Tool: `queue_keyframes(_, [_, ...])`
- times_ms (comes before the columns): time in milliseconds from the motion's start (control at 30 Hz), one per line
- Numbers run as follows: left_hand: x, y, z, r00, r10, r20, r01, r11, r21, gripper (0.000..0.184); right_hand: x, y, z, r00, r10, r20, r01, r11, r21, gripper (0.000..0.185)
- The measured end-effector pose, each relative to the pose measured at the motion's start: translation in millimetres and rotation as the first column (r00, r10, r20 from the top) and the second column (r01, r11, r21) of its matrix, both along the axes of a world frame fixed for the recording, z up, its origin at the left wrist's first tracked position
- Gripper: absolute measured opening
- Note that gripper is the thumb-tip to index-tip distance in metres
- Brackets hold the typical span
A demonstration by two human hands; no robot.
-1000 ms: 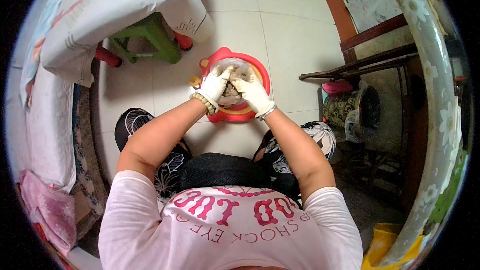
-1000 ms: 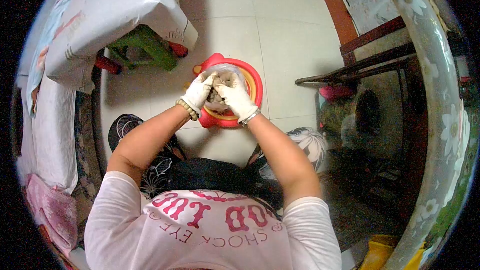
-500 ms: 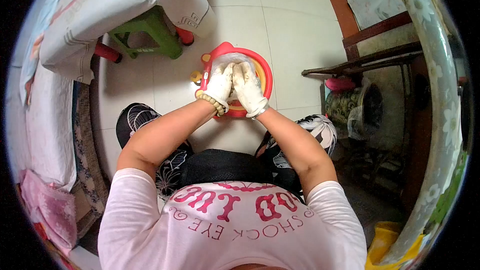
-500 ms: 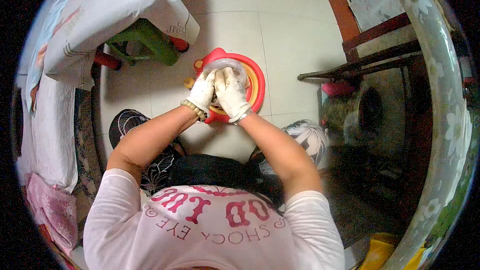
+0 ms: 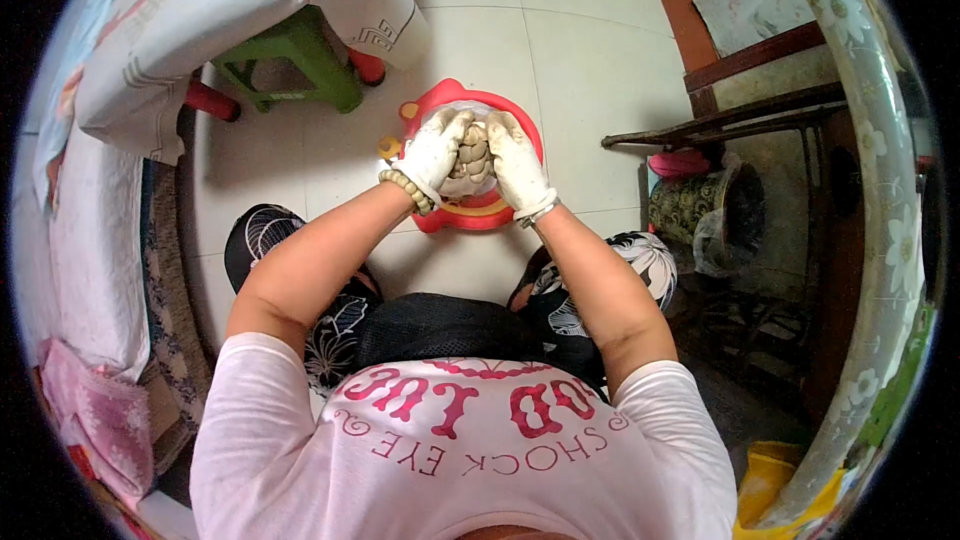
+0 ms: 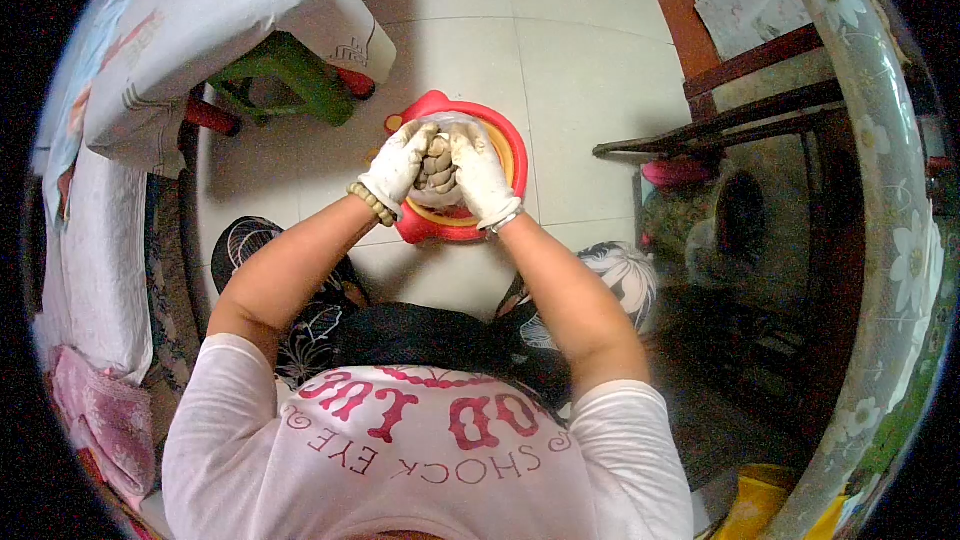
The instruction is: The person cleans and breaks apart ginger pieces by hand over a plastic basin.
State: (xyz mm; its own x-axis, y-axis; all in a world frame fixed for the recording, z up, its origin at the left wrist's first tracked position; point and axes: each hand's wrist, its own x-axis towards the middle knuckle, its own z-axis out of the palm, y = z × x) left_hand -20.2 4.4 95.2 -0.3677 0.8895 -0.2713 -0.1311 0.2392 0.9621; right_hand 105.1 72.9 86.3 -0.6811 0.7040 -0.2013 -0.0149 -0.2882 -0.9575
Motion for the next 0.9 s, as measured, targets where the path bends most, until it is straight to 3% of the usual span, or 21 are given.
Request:
queue_keyframes(67, [-1, 1, -9, 0.986, 0.017, -0.165, -0.018, 1.0, -0.004, 0.04, -3, 0, -10, 0.994, -0.1, -0.037, 0.1, 0.995, 0.002, 0.034])
queue_keyframes(100, [-1, 0, -4, 0.986, 0.013, -0.164, -0.014, 1.0, -0.003, 0.04, -1, 0, -3, 0.994, -0.105, -0.036, 0.105, 0.994, 0.003, 0.034])
queue_keyframes(200, [-1, -2, 4, 0.997, -0.066, -0.039, 0.064, 0.996, -0.068, 0.045, 2, 0, 16, 0.995, 0.022, 0.099, -0.011, 0.994, -0.111, 0.032])
queue_keyframes(300, [-3, 0, -11, 0.994, -0.091, 0.067, 0.095, 0.994, -0.053, 0.05, 0, 1, 5, 0.99, -0.063, 0.123, 0.06, 0.998, 0.035, 0.028])
queue_keyframes(367, [-5, 0, -5, 0.979, -0.13, 0.159, 0.16, 0.969, -0.191, 0.051, 3, 5, 1, 0.992, -0.022, 0.127, 0.04, 0.99, -0.137, 0.024])
queue_keyframes(400, [-5, 1, -14, 0.979, -0.128, 0.159, 0.158, 0.969, -0.192, 0.051, 2, 5, 0, 0.992, -0.02, 0.127, 0.038, 0.99, -0.138, 0.024])
queue_keyframes(467, [-5, 3, -38, 0.961, -0.025, 0.275, 0.032, 0.999, -0.02, 0.048, 1, 6, 0, 0.997, -0.046, 0.064, 0.054, 0.991, -0.126, 0.022])
queue_keyframes(600, [-13, 1, -35, 0.951, -0.006, 0.31, 0.026, 0.998, -0.06, 0.048, 2, 9, -4, 0.996, -0.009, 0.086, 0.018, 0.994, -0.104, 0.021])
queue_keyframes(667, [-14, -2, -17, 0.945, -0.022, 0.327, 0.082, 0.982, -0.17, 0.026, 4, 9, 2, 0.993, 0.041, 0.108, -0.023, 0.986, -0.165, 0.022])
queue_keyframes(800, [-16, -1, -30, 0.937, -0.009, 0.35, 0.046, 0.994, -0.096, 0.025, 3, 8, -5, 0.996, -0.002, 0.085, 0.008, 0.997, -0.072, 0.025])
queue_keyframes(900, [-15, -4, -15, 0.961, -0.034, 0.273, 0.077, 0.986, -0.149, 0.037, 4, 7, -1, 0.998, 0.037, 0.049, -0.026, 0.974, -0.224, 0.03])
